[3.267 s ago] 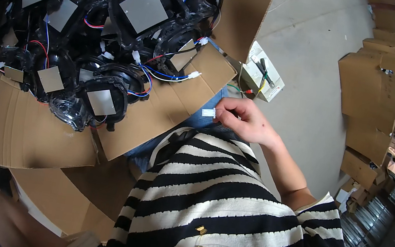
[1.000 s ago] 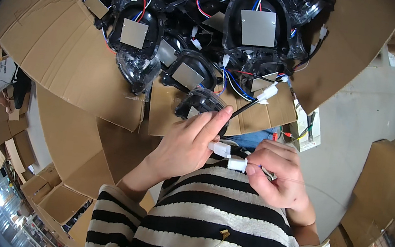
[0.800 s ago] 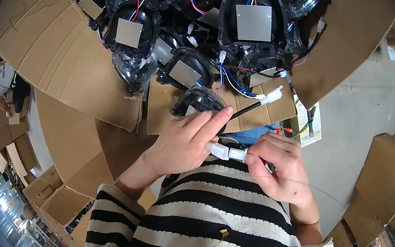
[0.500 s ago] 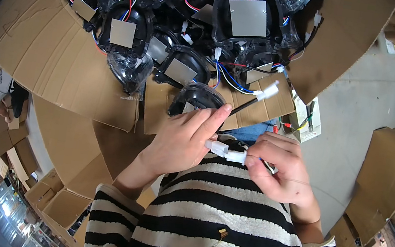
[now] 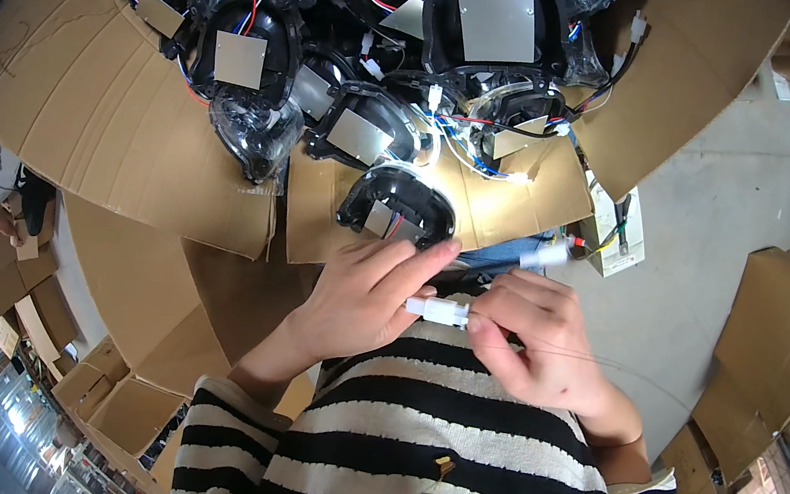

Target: The person repeatedly picks up black plastic electronic components with attached wires from a cardboard box. They connect white plastic connectors to the wires on each component and then place the assembled units back into the box. The process is repeated for multiple units throughout the clip.

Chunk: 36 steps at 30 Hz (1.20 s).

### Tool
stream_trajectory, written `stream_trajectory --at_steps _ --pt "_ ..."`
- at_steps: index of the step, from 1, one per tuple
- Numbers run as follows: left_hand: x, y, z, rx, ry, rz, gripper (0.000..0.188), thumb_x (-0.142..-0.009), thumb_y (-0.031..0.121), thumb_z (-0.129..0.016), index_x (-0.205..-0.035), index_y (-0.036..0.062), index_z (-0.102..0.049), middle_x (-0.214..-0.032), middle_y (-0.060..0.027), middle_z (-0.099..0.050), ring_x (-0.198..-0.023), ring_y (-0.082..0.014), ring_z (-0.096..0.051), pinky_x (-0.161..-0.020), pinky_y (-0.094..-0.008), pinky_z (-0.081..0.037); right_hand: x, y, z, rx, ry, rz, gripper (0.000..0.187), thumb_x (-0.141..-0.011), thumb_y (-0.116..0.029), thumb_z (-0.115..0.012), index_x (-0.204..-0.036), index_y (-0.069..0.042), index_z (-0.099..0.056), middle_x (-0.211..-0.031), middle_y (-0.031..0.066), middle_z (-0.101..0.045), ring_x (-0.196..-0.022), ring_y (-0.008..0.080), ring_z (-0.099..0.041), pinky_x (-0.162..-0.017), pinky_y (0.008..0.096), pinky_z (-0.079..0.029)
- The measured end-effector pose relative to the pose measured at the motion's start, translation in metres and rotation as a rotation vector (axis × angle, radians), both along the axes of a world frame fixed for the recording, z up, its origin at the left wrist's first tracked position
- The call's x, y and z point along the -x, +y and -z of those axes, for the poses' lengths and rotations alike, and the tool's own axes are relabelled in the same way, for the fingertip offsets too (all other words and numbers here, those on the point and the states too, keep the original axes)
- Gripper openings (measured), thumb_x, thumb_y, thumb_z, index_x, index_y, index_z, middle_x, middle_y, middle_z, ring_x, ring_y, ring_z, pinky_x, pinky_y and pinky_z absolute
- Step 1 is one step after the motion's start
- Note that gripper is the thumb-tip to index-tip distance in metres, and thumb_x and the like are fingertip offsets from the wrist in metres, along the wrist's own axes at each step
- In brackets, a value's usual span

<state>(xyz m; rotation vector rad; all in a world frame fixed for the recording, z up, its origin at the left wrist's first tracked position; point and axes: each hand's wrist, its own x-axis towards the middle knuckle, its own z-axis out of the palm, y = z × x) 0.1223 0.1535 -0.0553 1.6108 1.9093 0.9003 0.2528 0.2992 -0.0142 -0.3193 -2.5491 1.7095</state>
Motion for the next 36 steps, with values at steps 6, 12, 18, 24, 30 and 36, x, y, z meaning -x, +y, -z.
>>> stream_trajectory --at_steps 6,12,18,24,30,36 --pt "0.013 -0.015 -0.008 0.045 -0.635 -0.239 0.017 -0.075 0.001 -0.055 -0.092 -0.0004 -0.058 -0.07 -0.009 -0.057 -0.06 -0.014 -0.051 -0.053 -0.0235 -0.038 -0.021 0.029 -0.01 0.182 0.012 0.043 0.001 -0.069 0.0 -0.053 -0.069 0.001 -0.053 -0.06 0.0079 -0.051 -0.052 0.0212 -0.046 -0.048 0.0302 -0.036" --pt "0.018 -0.018 -0.009 0.004 -0.881 -0.173 0.019 -0.07 -0.004 -0.056 -0.088 0.001 -0.062 -0.076 -0.007 -0.06 -0.061 -0.0126 -0.049 -0.055 -0.0229 -0.036 -0.024 0.035 -0.011 0.255 0.09 0.041 0.002 -0.069 0.001 -0.052 -0.07 0.001 -0.054 -0.06 0.0079 -0.05 -0.052 0.0213 -0.045 -0.049 0.0304 -0.035" --pt "0.01 -0.015 -0.012 -0.013 -0.829 -0.215 0.021 -0.067 -0.005 -0.059 -0.086 0.0028 -0.064 -0.069 -0.0038 -0.055 -0.061 -0.0118 -0.045 -0.054 -0.0225 -0.034 -0.023 0.03 -0.007 0.363 0.069 0.028 0.004 -0.07 0.001 -0.05 -0.071 0.0 -0.054 -0.061 0.0063 -0.05 -0.051 0.0186 -0.044 -0.047 0.0281 -0.034" --pt "0.007 -0.016 -0.003 -0.09 -0.713 -0.21 0.022 -0.066 -0.007 -0.059 -0.085 0.0034 -0.064 -0.071 -0.0036 -0.055 -0.061 -0.0124 -0.045 -0.054 -0.0232 -0.034 -0.032 0.024 -0.007 0.47 -0.098 0.072 0.004 -0.071 0.001 -0.051 -0.071 0.0 -0.054 -0.059 0.0041 -0.05 -0.049 0.0162 -0.044 -0.044 0.0264 -0.033" --pt "0.004 -0.018 -0.005 -0.074 -0.62 -0.203 0.024 -0.063 -0.006 -0.061 -0.084 0.0065 -0.065 -0.068 -0.002 -0.05 -0.059 -0.0137 -0.044 -0.054 -0.0244 -0.034 -0.028 0.019 -0.006 0.056 -0.004 0.092 0.001 -0.069 0.0 -0.053 -0.069 0.0 -0.053 -0.059 0.0074 -0.05 -0.05 0.0216 -0.046 -0.045 0.0302 -0.036" --pt "0.002 -0.02 -0.007 -0.062 -0.522 -0.196 0.025 -0.062 -0.004 -0.062 -0.084 0.0065 -0.065 -0.067 -0.0024 -0.05 -0.058 -0.0148 -0.044 -0.052 -0.0263 -0.033 -0.025 0.022 -0.005 0.098 0.006 -0.005 0.003 -0.07 -0.001 -0.053 -0.067 -0.001 -0.052 -0.059 0.0085 -0.049 -0.051 0.0232 -0.047 -0.046 0.0317 -0.037"
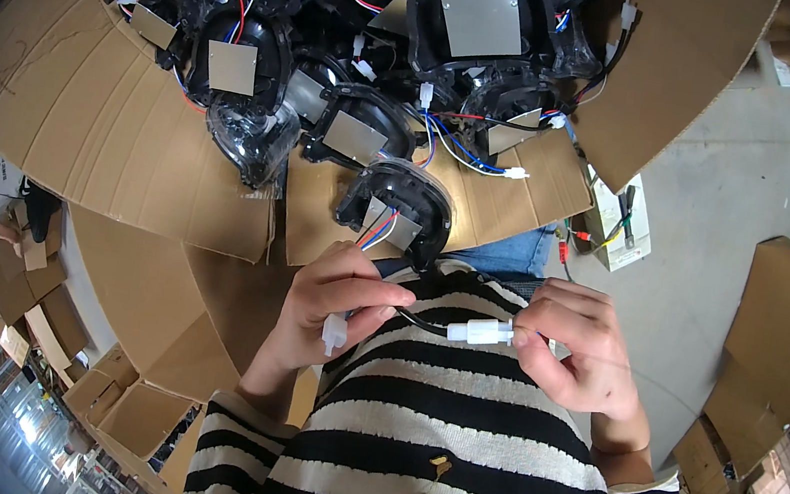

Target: The person repeatedly picks up black plastic electronic components with attached wires from a cardboard box. They connect white plastic connectors to the wires on each component and then place the assembled units back into the box. The process is repeated for multiple units throughout the clip.

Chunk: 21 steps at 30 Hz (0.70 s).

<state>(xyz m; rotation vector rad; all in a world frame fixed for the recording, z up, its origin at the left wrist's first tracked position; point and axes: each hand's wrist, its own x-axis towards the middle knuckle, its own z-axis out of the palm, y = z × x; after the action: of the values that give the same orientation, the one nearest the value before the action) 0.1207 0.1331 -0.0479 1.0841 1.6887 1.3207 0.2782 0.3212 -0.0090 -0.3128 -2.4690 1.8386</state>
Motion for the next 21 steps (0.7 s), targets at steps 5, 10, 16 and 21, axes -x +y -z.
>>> stream_trajectory --at_steps 5,10,16,21 --pt "0.0 -0.046 -0.009 -0.329 -0.113 -0.487 0.017 -0.069 0.016 -0.059 -0.08 0.0032 -0.06 -0.074 -0.0108 -0.053 -0.065 -0.0203 -0.048 -0.057 -0.0279 -0.039 -0.014 0.006 -0.004 0.342 0.124 -0.012 0.006 -0.074 -0.004 -0.051 -0.069 -0.001 -0.052 -0.061 0.0075 -0.051 -0.051 0.0219 -0.048 -0.047 0.0319 -0.037" --pt "0.064 -0.14 -0.103 -0.604 0.288 -1.278 0.01 -0.084 0.014 -0.048 -0.083 0.0045 -0.05 -0.061 -0.0009 -0.035 -0.059 -0.0113 -0.035 -0.057 -0.0259 -0.032 -0.024 0.0 -0.031 0.932 0.385 -0.225 0.016 -0.082 -0.004 -0.045 -0.072 0.003 -0.056 -0.07 0.016 -0.06 -0.054 0.0226 -0.058 -0.048 0.03 -0.047" --pt "0.144 -0.268 -0.067 0.46 1.081 -1.464 0.034 -0.085 0.024 -0.05 -0.106 -0.0015 -0.054 -0.093 -0.0067 -0.057 -0.08 -0.0145 -0.05 -0.076 -0.0264 -0.04 -0.019 0.002 -0.033 1.155 0.632 -0.291 0.005 -0.082 -0.003 -0.048 -0.083 0.0 -0.045 -0.087 0.0197 -0.057 -0.08 0.0354 -0.057 -0.062 0.0417 -0.046" --pt "0.173 -0.314 0.091 0.596 0.597 -1.084 0.018 -0.084 0.013 -0.052 -0.091 -0.001 -0.06 -0.079 -0.0052 -0.061 -0.075 -0.0126 -0.054 -0.072 -0.0258 -0.042 -0.024 0.0 -0.029 1.316 0.697 -0.34 0.015 -0.08 -0.004 -0.05 -0.093 0.001 -0.046 -0.083 0.0201 -0.057 -0.072 0.0364 -0.056 -0.057 0.0414 -0.047"
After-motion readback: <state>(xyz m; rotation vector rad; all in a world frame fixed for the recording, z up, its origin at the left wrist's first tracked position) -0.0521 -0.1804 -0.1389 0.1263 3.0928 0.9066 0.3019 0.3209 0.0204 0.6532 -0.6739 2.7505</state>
